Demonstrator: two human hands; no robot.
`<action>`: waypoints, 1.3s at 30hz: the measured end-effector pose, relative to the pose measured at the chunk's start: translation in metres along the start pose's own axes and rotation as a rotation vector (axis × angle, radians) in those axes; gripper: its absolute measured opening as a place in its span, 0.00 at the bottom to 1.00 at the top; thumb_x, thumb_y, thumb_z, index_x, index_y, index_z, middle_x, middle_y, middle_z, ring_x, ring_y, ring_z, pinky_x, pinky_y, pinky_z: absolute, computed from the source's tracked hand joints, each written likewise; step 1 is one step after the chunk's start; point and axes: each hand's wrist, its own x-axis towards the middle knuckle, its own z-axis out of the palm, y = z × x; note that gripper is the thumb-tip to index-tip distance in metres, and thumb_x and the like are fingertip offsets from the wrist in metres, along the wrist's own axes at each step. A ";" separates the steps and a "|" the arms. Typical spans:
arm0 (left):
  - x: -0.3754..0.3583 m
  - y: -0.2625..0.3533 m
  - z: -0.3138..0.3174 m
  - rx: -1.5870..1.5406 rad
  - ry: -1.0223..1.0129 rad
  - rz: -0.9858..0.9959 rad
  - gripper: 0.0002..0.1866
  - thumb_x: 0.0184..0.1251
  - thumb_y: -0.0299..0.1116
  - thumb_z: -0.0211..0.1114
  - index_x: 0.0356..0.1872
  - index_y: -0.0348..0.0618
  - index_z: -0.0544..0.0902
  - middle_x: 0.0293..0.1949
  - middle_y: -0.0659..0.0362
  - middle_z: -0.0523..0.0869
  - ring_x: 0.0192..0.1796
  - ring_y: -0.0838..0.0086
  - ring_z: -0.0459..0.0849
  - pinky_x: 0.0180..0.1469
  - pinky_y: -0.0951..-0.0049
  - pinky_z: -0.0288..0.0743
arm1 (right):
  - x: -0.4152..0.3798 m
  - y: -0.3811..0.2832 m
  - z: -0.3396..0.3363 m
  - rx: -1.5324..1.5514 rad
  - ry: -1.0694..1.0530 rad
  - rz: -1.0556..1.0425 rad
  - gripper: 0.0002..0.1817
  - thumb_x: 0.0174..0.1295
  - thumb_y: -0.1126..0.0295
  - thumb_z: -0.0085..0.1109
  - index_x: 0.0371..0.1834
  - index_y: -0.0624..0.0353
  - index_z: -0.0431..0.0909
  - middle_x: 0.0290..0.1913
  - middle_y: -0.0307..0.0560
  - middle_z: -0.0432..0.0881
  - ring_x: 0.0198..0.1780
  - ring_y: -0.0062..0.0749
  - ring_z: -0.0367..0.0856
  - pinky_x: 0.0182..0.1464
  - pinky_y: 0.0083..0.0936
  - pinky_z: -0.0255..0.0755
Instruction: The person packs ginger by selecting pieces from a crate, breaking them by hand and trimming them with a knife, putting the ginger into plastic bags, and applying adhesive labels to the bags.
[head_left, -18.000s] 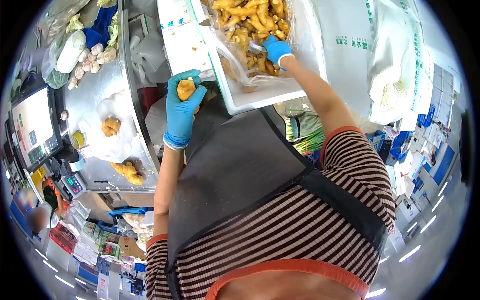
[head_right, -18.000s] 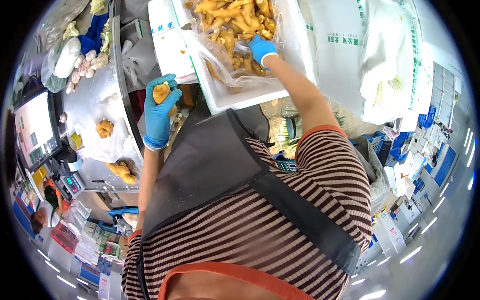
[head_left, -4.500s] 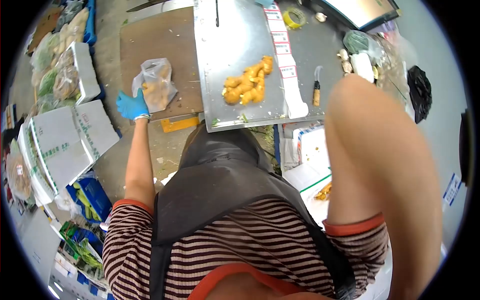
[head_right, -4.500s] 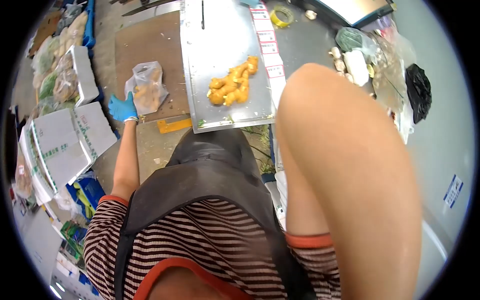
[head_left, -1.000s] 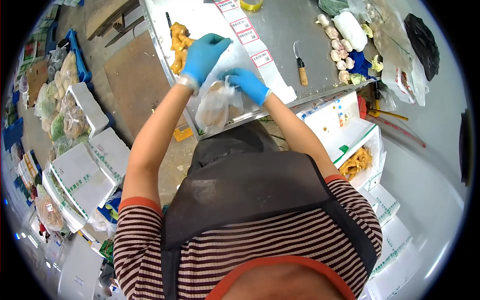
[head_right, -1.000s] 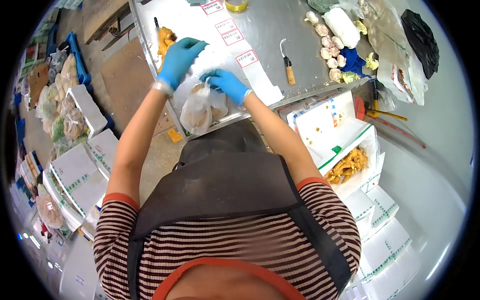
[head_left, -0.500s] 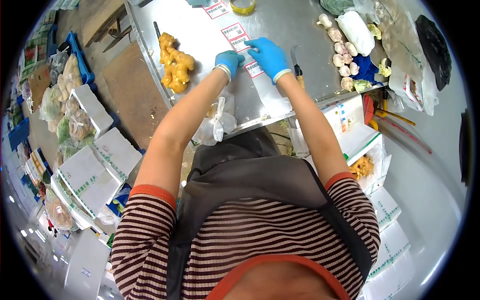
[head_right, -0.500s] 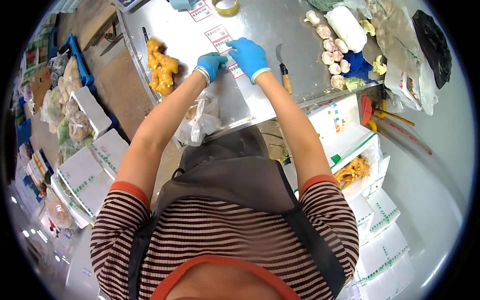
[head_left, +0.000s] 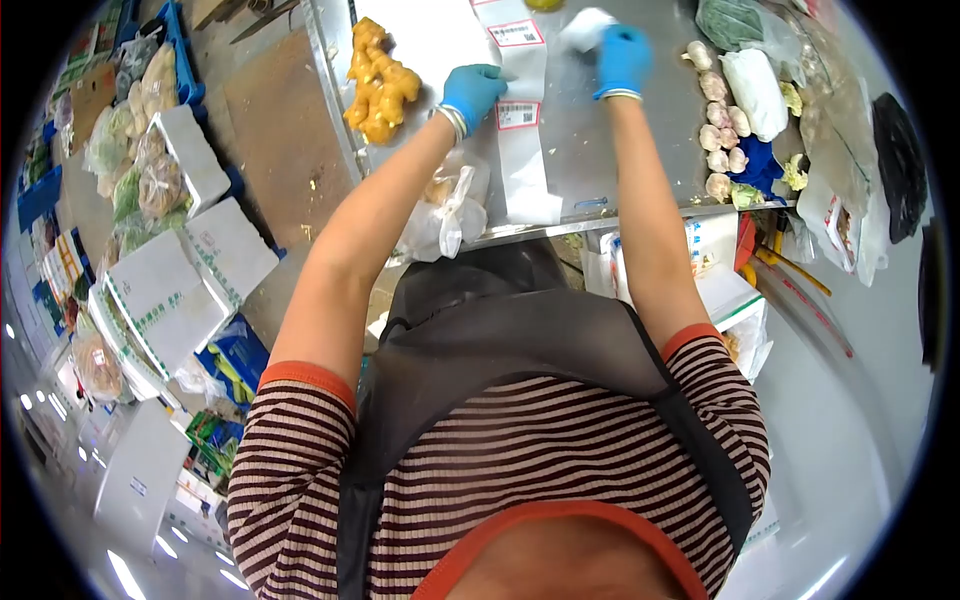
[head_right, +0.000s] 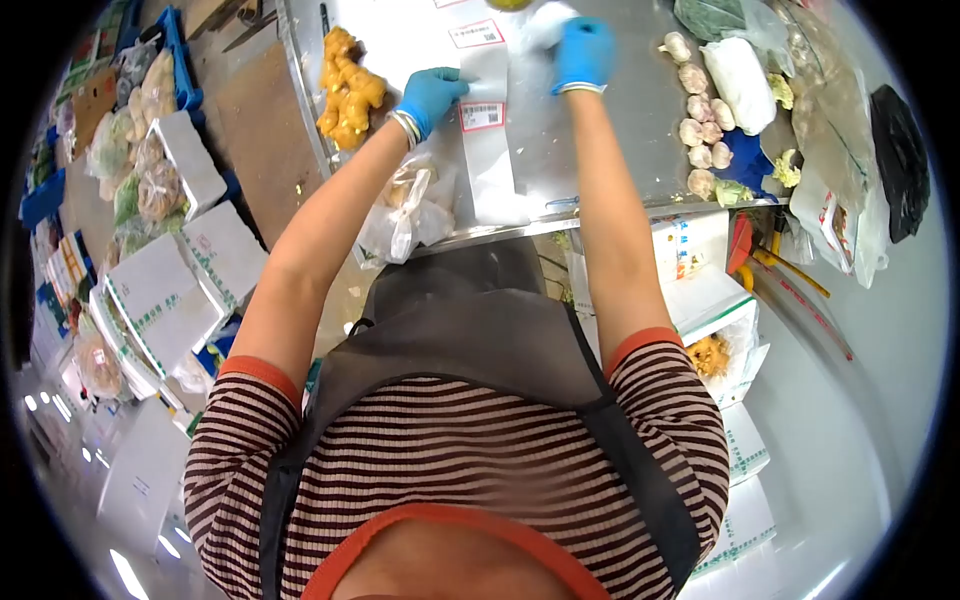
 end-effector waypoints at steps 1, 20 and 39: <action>0.001 -0.005 -0.011 -0.032 -0.018 -0.021 0.14 0.60 0.30 0.64 0.46 0.39 0.88 0.37 0.53 0.90 0.36 0.71 0.86 0.45 0.72 0.80 | 0.002 -0.004 -0.010 0.077 0.127 -0.008 0.12 0.61 0.63 0.55 0.33 0.61 0.83 0.34 0.55 0.85 0.33 0.43 0.82 0.40 0.37 0.75; -0.244 -0.069 -0.092 0.124 0.694 0.239 0.19 0.51 0.17 0.63 0.47 0.38 0.82 0.45 0.57 0.83 0.44 0.72 0.82 0.51 0.75 0.75 | -0.231 -0.107 -0.025 0.368 -0.263 -0.459 0.11 0.57 0.78 0.62 0.43 0.56 0.83 0.46 0.48 0.84 0.48 0.40 0.84 0.51 0.31 0.78; -0.416 -0.026 -0.226 -0.361 0.752 0.308 0.15 0.58 0.23 0.68 0.48 0.35 0.83 0.44 0.59 0.86 0.45 0.79 0.82 0.49 0.76 0.77 | -0.362 -0.291 0.034 0.204 -1.206 -1.317 0.43 0.51 0.66 0.67 0.74 0.60 0.61 0.72 0.58 0.64 0.69 0.57 0.67 0.66 0.41 0.66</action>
